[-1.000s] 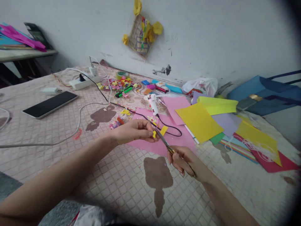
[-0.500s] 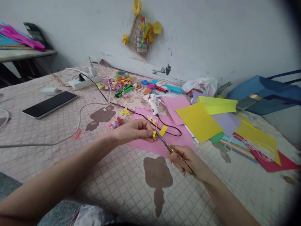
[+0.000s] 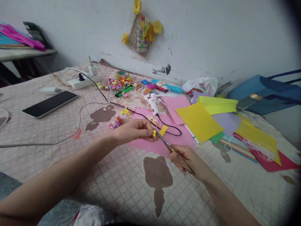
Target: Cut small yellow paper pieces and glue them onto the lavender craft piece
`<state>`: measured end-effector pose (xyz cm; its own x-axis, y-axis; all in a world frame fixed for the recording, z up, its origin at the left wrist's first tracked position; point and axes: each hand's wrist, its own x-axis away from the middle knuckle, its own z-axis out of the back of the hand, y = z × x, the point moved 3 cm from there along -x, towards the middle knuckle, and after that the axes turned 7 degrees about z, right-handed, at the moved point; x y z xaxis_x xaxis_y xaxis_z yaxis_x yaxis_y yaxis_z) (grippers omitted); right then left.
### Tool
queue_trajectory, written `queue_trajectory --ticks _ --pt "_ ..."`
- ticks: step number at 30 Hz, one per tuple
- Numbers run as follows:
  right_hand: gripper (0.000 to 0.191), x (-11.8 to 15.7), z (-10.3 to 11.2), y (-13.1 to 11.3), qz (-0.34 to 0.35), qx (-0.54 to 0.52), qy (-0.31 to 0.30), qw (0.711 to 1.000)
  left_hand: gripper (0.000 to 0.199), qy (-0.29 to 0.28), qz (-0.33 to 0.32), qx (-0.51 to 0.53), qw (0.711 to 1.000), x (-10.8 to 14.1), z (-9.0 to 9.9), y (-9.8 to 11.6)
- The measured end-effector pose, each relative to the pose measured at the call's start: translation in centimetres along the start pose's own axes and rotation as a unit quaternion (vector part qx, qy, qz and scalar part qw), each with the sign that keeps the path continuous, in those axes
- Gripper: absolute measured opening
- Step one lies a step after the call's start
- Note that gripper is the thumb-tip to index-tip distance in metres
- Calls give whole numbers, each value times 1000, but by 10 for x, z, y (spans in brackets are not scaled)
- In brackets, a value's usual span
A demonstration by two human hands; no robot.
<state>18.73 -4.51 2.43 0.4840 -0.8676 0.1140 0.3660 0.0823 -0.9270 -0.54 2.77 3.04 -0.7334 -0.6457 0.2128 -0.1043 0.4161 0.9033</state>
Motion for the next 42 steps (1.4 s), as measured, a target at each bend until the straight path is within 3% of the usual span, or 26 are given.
queue_trajectory --ticks 8,13,17,23,26,34,42 --pt "45 0 -2 4 7 -33 11 999 14 -1 -12 1 1000 0 0 0" --pt "45 -4 6 9 9 -50 77 996 14 60 -51 -47 996 -1 6 3" --pt "44 -6 5 8 22 -45 97 994 14 88 -84 -65 990 -3 9 1" --pt "30 -10 -10 0 25 -101 186 977 13 141 -100 -67 983 -3 -8 -10" --pt "21 -13 -15 -3 26 -132 217 967 13 137 -110 -99 979 -1 -23 -15" --pt "12 -19 -19 -1 48 -185 226 955 11 160 -145 -175 961 0 -35 -22" --pt "11 -18 -13 -7 32 -117 221 968 17 137 -102 -172 970 -2 -34 -24"
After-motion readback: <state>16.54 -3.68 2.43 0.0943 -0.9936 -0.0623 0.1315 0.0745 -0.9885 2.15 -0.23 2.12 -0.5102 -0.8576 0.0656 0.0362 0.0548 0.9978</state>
